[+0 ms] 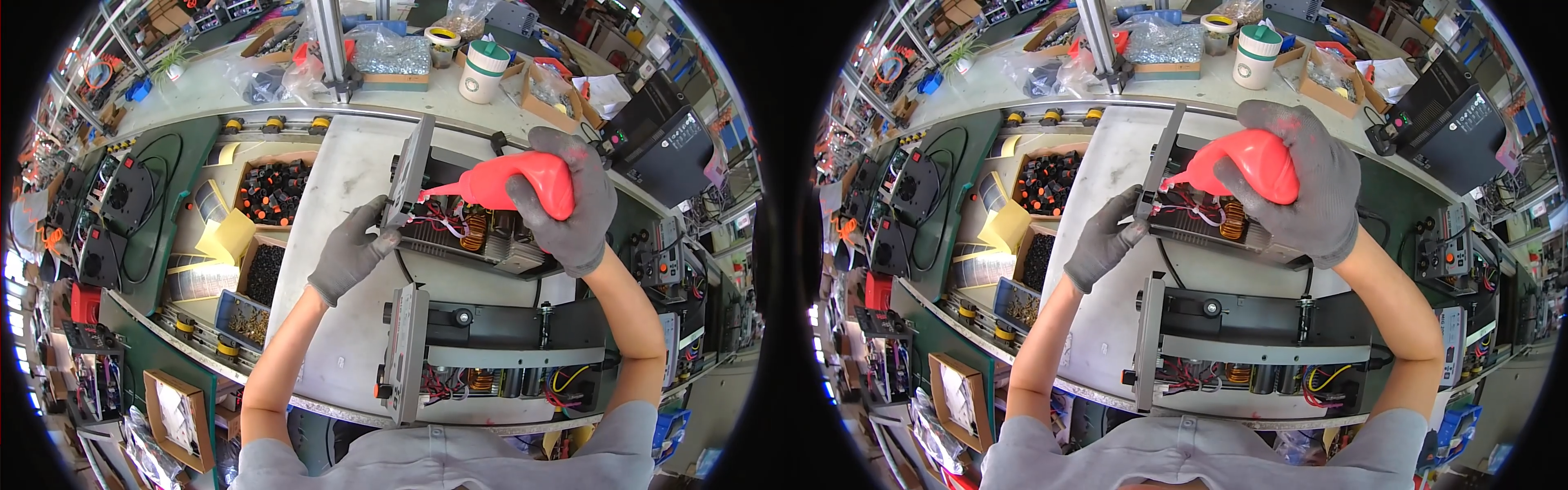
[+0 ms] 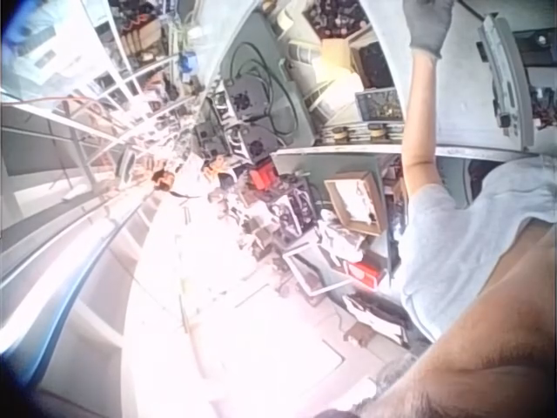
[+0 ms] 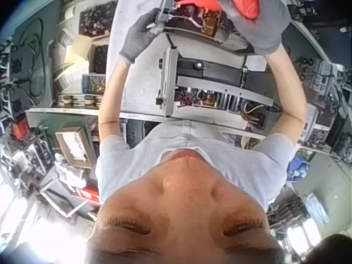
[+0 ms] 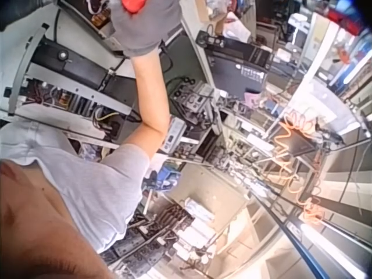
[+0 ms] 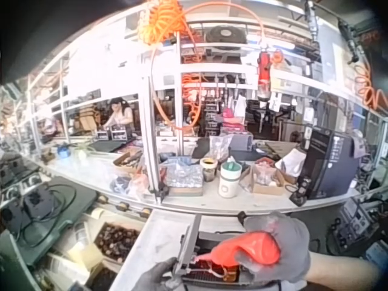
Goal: Assembling, wiring, and labeling power supply units at an industrial workbench.
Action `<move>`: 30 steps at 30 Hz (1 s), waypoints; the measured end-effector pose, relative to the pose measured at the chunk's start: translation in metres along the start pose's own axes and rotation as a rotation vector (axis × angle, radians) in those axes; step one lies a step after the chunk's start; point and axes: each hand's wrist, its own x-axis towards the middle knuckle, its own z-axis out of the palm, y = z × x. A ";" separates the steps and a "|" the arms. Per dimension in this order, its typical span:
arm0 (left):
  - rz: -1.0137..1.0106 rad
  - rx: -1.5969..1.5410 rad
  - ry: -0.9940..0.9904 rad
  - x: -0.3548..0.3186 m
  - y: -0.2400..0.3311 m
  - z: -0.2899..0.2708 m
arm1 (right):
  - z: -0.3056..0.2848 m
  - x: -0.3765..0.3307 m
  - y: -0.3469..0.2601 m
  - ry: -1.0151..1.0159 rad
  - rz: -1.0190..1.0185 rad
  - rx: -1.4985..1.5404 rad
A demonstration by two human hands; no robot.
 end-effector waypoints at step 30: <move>0.633 0.597 -0.117 -0.179 0.118 0.217 | -0.175 -0.165 -0.128 0.276 0.361 -0.025</move>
